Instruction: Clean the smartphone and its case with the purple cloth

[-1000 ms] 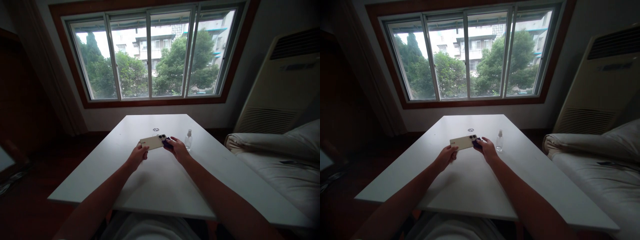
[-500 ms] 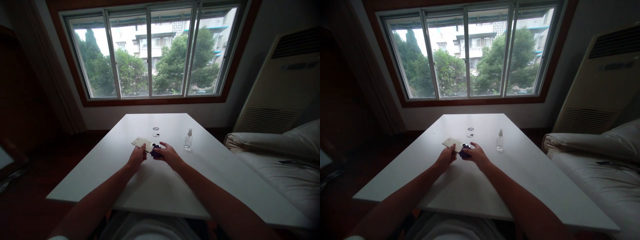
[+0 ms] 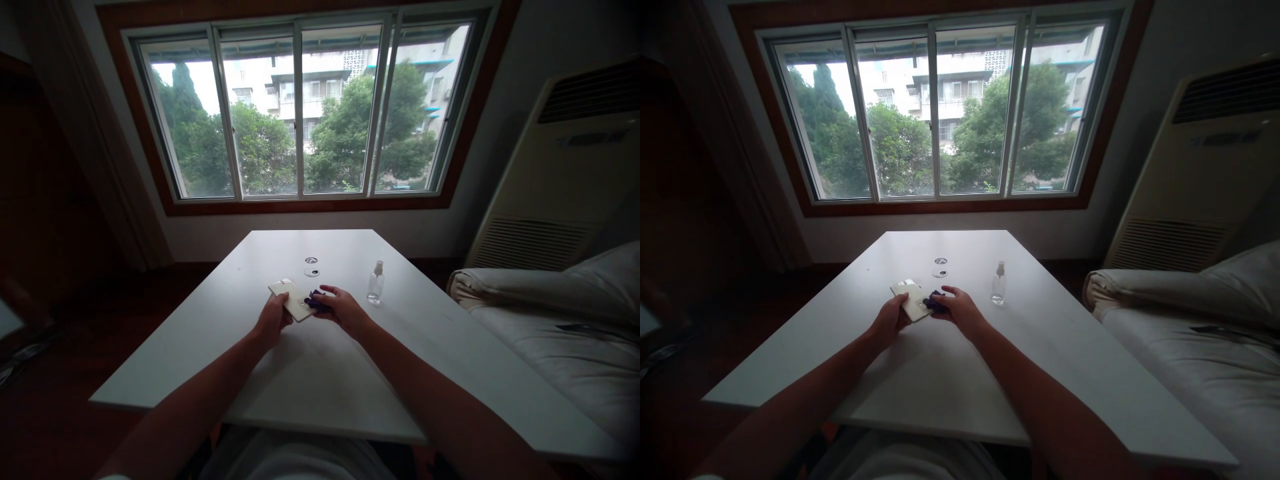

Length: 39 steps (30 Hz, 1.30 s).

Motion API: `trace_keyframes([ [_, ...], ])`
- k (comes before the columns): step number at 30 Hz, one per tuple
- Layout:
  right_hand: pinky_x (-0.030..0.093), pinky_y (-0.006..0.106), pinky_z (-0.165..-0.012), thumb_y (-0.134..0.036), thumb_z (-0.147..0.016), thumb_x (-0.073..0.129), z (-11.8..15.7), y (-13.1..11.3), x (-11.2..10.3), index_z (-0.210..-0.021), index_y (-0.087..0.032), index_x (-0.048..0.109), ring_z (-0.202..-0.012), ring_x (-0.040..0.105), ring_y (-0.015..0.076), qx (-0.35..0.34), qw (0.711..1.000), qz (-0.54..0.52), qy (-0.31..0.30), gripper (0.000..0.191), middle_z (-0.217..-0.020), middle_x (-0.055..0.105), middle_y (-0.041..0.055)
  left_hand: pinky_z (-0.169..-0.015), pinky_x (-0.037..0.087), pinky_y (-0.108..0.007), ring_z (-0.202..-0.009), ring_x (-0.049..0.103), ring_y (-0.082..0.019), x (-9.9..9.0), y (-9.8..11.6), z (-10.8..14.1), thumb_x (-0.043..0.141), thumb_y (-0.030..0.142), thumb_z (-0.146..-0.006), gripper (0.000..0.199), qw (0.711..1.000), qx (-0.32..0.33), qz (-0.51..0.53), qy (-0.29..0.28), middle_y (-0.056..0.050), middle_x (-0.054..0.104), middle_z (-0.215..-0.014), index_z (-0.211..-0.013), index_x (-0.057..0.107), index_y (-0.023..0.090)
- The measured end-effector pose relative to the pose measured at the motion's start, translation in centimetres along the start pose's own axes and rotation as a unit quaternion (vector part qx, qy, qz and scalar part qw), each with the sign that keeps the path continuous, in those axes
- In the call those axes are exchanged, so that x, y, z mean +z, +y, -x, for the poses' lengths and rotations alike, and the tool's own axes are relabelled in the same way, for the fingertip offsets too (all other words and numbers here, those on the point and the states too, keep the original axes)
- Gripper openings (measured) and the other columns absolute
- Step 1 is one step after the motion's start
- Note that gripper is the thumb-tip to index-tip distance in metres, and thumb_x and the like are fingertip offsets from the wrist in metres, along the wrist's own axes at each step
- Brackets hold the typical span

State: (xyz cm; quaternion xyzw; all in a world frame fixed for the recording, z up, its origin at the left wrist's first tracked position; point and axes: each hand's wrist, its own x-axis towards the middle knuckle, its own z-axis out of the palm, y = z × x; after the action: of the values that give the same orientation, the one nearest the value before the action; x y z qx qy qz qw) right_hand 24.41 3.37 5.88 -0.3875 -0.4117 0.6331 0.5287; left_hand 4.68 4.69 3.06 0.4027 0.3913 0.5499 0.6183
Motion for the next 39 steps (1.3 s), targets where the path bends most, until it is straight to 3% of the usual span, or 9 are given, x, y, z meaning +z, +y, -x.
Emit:
trace_keyframes([
  [6, 0.066, 0.041, -0.073, -0.025, -0.069, 0.091, 0.9, 0.0, 0.5, -0.137, -0.009, 0.047, -0.093, 0.074, 0.0297, 0.044, 0.996, 0.034, -0.068, 0.083, -0.121, 0.067, 0.0234, -0.062, 0.054, -0.03, -0.077, 0.068, -0.021, 0.8, 1.0, 1.1, 0.058, 0.037, -0.091, 0.045, 1.0, -0.016, -0.003, -0.003, -0.014, 0.07, -0.1, -0.128, 0.057, 0.013],
  [10, 0.066, 0.045, -0.073, -0.025, -0.067, 0.092, 1.2, 0.0, 0.7, -0.14, -0.009, 0.046, -0.096, 0.074, 0.0325, 0.054, 0.991, 0.052, -0.109, 0.088, -0.123, 0.066, 0.0235, -0.065, 0.056, -0.031, -0.081, 0.069, -0.024, 1.1, 1.3, 1.6, 0.058, 0.036, -0.091, 0.046, 1.0, -0.007, -0.014, 0.013, -0.015, 0.07, -0.103, -0.13, 0.057, 0.011],
  [15, 0.066, 0.045, -0.074, -0.029, -0.065, 0.094, 1.3, 0.1, 0.8, -0.139, -0.01, 0.046, -0.094, 0.074, 0.0326, 0.042, 0.992, 0.091, -0.08, 0.091, -0.119, 0.067, 0.0224, -0.068, 0.057, -0.033, -0.079, 0.069, -0.024, 1.0, 0.7, 1.3, 0.061, 0.035, -0.089, 0.047, 0.999, -0.011, -0.018, -0.024, -0.015, 0.07, -0.098, -0.128, 0.057, 0.01],
  [20, 0.066, 0.045, -0.063, -0.032, -0.063, 0.095, 1.1, 0.6, 1.0, -0.14, -0.009, 0.044, -0.09, 0.074, 0.0332, 0.034, 0.99, 0.133, -0.039, 0.095, -0.112, 0.07, 0.0212, -0.07, 0.057, -0.031, -0.08, 0.069, -0.023, 0.7, 0.2, 1.0, 0.061, 0.035, -0.089, 0.044, 0.998, -0.012, -0.027, -0.047, -0.016, 0.07, -0.098, -0.124, 0.059, 0.008],
  [25, 0.064, 0.037, -0.052, -0.036, -0.069, 0.091, 0.6, 1.1, 0.7, -0.144, -0.009, 0.042, -0.083, 0.074, 0.0308, -0.018, 0.981, 0.194, -0.001, 0.094, -0.099, 0.072, 0.0172, -0.067, 0.056, -0.032, -0.077, 0.068, -0.023, 1.0, 0.2, 1.7, 0.062, 0.037, -0.091, 0.04, 0.993, -0.018, -0.091, -0.068, -0.017, 0.071, -0.095, -0.117, 0.063, 0.006],
  [29, 0.066, 0.037, -0.062, -0.035, -0.066, 0.093, 0.2, 1.0, 0.0, -0.144, -0.009, 0.042, -0.09, 0.074, 0.0305, 0.002, 0.984, 0.175, -0.026, 0.097, -0.11, 0.071, 0.0194, -0.068, 0.056, -0.033, -0.079, 0.068, -0.024, 1.6, 0.2, 2.4, 0.062, 0.04, -0.092, 0.04, 0.992, -0.007, -0.101, -0.076, -0.016, 0.071, -0.094, -0.115, 0.065, 0.008],
  [36, 0.064, 0.044, -0.085, -0.023, -0.066, 0.092, 0.8, 0.3, -0.6, -0.14, -0.011, 0.051, -0.097, 0.074, 0.0292, 0.073, 0.98, 0.089, -0.161, 0.086, -0.113, 0.071, 0.0178, -0.067, 0.055, -0.032, -0.079, 0.069, -0.024, 1.1, -0.1, 1.6, 0.066, 0.042, -0.087, 0.044, 0.997, 0.012, -0.072, -0.03, -0.018, 0.071, -0.1, -0.112, 0.065, 0.006],
  [39, 0.064, 0.045, -0.084, -0.022, -0.064, 0.093, 0.9, 0.4, -0.5, -0.141, -0.011, 0.048, -0.096, 0.074, 0.0299, 0.082, 0.98, 0.094, -0.155, 0.09, -0.113, 0.07, 0.0184, -0.066, 0.054, -0.031, -0.078, 0.069, -0.024, 0.8, -0.1, 1.2, 0.065, 0.04, -0.088, 0.041, 0.996, 0.001, -0.083, -0.014, -0.018, 0.071, -0.099, -0.112, 0.065, 0.006],
])
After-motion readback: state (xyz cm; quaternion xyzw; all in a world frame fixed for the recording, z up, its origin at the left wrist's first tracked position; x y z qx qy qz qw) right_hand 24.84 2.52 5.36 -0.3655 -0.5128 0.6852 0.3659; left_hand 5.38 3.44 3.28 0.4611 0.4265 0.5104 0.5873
